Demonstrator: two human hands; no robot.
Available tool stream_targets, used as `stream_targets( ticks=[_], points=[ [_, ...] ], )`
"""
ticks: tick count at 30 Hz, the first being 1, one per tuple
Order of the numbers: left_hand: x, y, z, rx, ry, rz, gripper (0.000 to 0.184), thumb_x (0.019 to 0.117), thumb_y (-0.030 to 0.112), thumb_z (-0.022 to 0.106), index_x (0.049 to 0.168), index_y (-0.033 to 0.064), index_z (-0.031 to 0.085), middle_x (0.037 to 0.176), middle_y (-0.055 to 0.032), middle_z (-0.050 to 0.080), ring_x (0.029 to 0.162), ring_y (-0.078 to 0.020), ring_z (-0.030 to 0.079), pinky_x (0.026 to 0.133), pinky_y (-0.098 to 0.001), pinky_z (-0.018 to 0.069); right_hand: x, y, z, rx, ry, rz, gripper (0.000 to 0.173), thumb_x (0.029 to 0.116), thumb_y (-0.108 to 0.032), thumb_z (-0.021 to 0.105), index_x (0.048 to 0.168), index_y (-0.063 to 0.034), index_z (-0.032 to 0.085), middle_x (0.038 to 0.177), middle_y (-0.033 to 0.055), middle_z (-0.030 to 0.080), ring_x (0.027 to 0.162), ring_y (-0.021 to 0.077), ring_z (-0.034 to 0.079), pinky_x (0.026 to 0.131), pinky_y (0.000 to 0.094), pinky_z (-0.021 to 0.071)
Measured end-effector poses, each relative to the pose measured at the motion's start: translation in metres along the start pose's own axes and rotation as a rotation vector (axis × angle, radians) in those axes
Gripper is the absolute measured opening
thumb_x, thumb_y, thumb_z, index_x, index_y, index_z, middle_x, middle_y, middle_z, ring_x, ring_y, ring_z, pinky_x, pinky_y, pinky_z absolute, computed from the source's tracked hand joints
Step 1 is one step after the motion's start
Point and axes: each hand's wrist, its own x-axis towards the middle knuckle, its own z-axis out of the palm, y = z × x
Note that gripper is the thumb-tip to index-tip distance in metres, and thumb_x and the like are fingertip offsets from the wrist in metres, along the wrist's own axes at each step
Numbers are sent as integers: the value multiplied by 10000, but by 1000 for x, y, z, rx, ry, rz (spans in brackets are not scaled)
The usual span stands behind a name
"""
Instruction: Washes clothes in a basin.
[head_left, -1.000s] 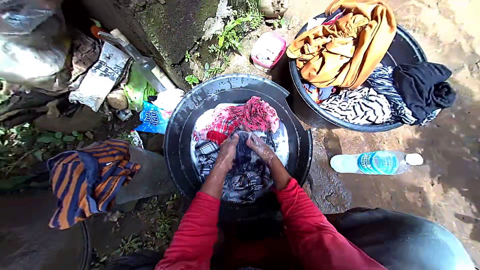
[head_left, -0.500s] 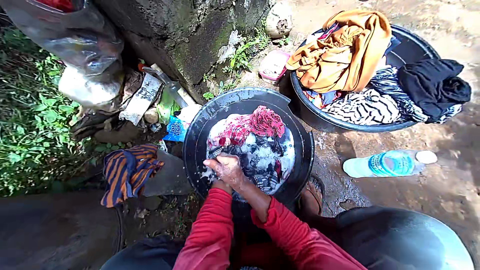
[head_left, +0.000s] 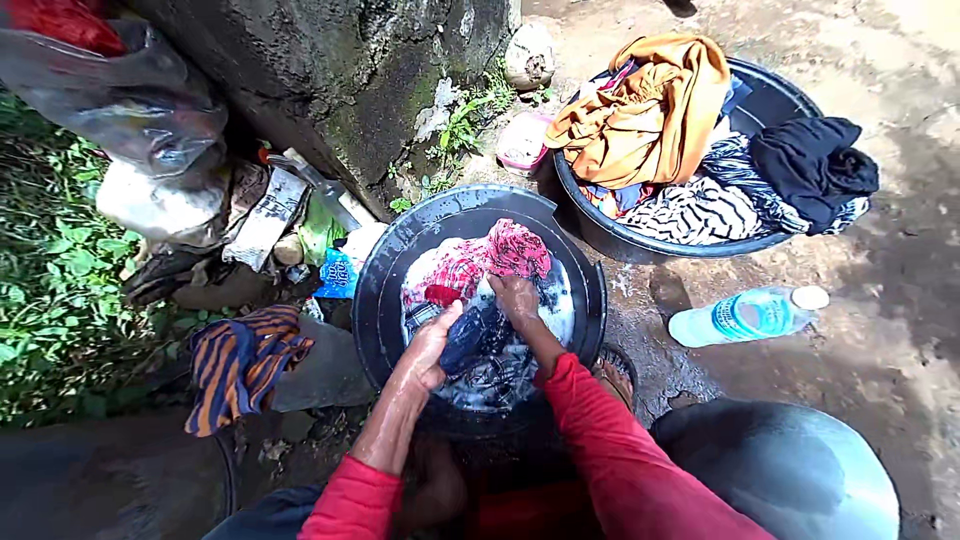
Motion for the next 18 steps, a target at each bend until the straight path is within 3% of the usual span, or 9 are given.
stream_targets(
  ticks=[2, 4, 5, 6, 8, 9, 11, 15, 18],
  points=[
    [0, 9, -37, 712, 22, 59, 413, 1039, 374, 590, 1137, -18, 670, 1084, -166, 689, 1022, -240, 661, 917, -468, 524, 12, 13, -20, 5, -177, 69, 622, 1050, -527, 503, 1102, 56, 715, 1209, 290, 667, 1207, 440, 603, 1049, 629, 422],
    [10, 15, -44, 1093, 12, 44, 741, 875, 566, 746, 1365, 26, 609, 1460, -216, 525, 1358, -380, 497, 1088, -679, 355, -7, -12, -30, 99, -252, -126, 576, 1055, -443, 549, 884, 92, 678, 938, 260, 662, 933, 361, 631, 896, 553, 485],
    [14, 14, -38, 1084, -22, 106, 852, 819, 581, 795, 1446, 58, 551, 1540, -195, 452, 1412, -370, 440, 1123, -685, 309, -18, -30, -32, 145, -276, -255, 548, 1051, -415, 565, 777, 56, 623, 788, 186, 604, 784, 285, 584, 780, 498, 480],
    [16, 12, -28, 983, -75, 220, 815, 819, 512, 824, 1441, 64, 551, 1493, -164, 510, 1372, -295, 490, 1130, -606, 355, -27, -46, -34, 194, -284, -374, 511, 1045, -387, 583, 740, 22, 606, 714, 133, 573, 705, 238, 558, 709, 464, 469],
    [21, 7, -10, 662, -177, 474, 300, 885, 234, 805, 1080, 30, 703, 1002, -58, 704, 939, -89, 655, 884, -337, 546, -35, -55, -33, 332, -250, -616, 397, 999, -359, 628, 809, -11, 618, 669, 64, 542, 616, 161, 524, 602, 387, 453],
    [23, 11, -5, 538, -217, 519, 121, 926, 132, 747, 951, 19, 711, 854, -20, 683, 804, -46, 628, 789, -282, 535, -31, -48, -31, 400, -235, -700, 394, 933, -417, 672, 860, -37, 594, 670, 15, 520, 595, 99, 501, 566, 316, 444],
    [15, 28, -3, 364, -164, 523, 184, 985, 88, 657, 803, 59, 646, 695, 31, 614, 632, -24, 559, 630, -231, 488, -18, -24, -30, 440, -291, -703, 476, 818, -442, 784, 939, -27, 584, 720, -3, 545, 655, 66, 523, 626, 294, 469],
    [-13, 41, -24, -212, -46, 663, 256, 915, 2, 624, 709, 150, 654, 654, 61, 650, 587, -14, 597, 568, -198, 522, -5, 37, -33, 379, -371, -435, 287, 859, -259, 809, 853, -5, 678, 774, 9, 629, 739, 61, 559, 771, 327, 490],
    [5, 2, -45, -826, -105, 772, 210, 911, 93, 536, 831, 125, 728, 884, -15, 737, 857, -122, 709, 810, -308, 593, -5, 68, -32, 716, -202, -331, 109, 834, -72, 786, 886, -7, 716, 907, 1, 696, 852, 32, 618, 833, 272, 527]
  ],
)
